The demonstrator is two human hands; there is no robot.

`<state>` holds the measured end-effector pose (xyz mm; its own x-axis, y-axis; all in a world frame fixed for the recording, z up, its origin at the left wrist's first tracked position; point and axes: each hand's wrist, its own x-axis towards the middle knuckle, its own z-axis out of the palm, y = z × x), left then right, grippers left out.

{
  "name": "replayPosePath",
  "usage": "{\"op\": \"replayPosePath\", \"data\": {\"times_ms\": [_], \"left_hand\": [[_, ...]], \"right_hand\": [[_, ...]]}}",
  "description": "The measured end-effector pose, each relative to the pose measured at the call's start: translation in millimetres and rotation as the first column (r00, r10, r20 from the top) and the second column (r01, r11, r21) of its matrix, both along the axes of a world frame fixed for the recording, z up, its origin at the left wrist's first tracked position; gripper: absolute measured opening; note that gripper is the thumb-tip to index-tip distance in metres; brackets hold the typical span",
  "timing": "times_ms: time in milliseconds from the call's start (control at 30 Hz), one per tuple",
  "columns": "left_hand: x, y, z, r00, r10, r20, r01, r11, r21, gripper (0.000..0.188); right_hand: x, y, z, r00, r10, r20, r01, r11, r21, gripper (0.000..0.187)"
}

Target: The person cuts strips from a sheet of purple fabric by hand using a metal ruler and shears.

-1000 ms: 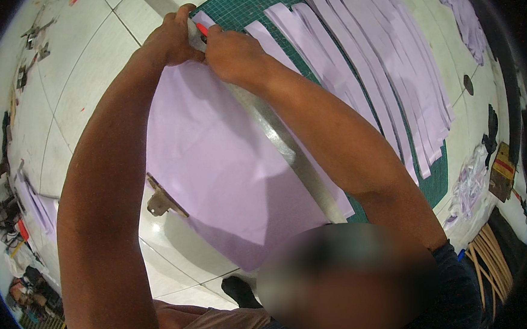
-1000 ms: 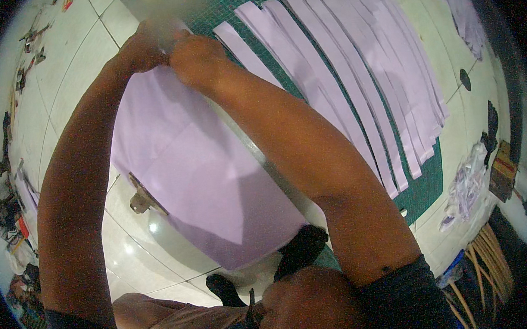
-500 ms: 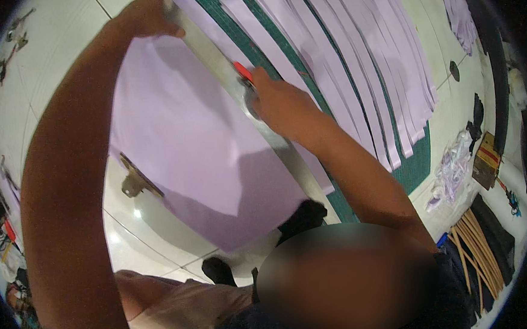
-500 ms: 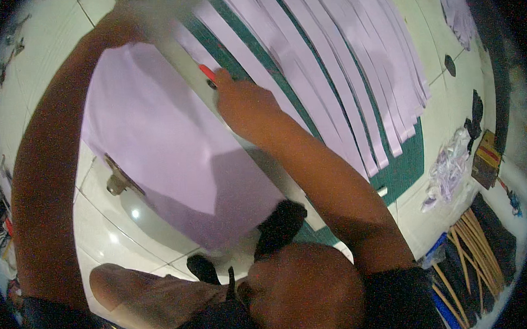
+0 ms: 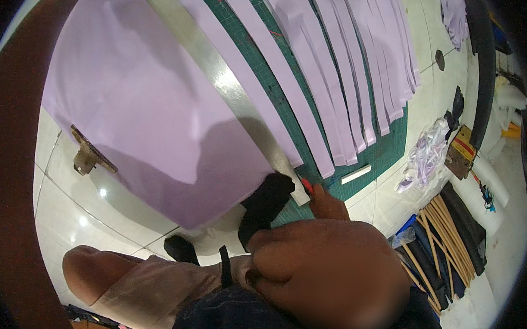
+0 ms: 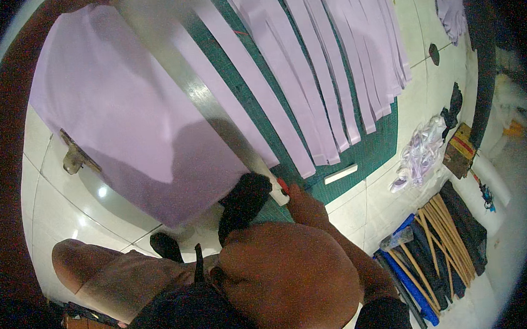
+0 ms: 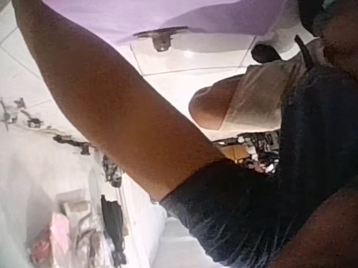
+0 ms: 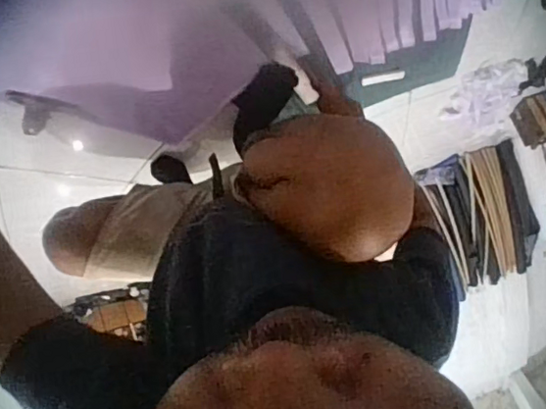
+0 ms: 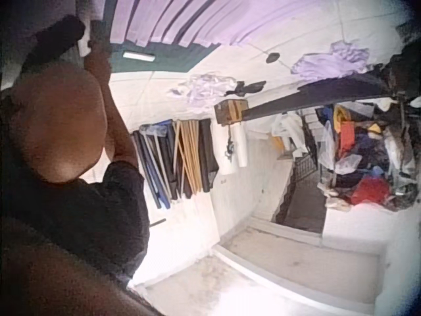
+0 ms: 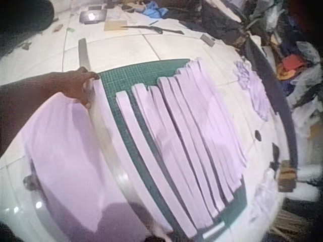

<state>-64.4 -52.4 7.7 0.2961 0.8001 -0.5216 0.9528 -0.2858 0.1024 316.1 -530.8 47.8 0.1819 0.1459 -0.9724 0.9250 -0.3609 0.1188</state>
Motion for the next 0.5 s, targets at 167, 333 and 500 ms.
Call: {"op": "replayPosePath", "data": {"times_ms": [167, 333, 500], "left_hand": [[-3.9, 5.7, -6.3, 0.999, 0.013, -0.034, -0.013, 1.000, -0.007, 0.112], [-15.2, 5.0, -31.3, 0.991, 0.028, 0.130, -0.028, 1.000, -0.003, 0.115], [-30.6, 5.5, -63.2, 0.973, -0.019, 0.230, -0.019, 0.986, 0.163, 0.126]], "right_hand": [[22.1, -39.7, -5.1, 0.999, 0.034, 0.014, -0.034, 0.999, 0.003, 0.027], [13.7, 13.5, 58.4, 1.000, -0.016, 0.026, 0.016, 1.000, 0.007, 0.031], [-5.6, 103.6, 36.9, 0.974, 0.029, -0.227, 0.094, 0.854, 0.512, 0.033]]}}
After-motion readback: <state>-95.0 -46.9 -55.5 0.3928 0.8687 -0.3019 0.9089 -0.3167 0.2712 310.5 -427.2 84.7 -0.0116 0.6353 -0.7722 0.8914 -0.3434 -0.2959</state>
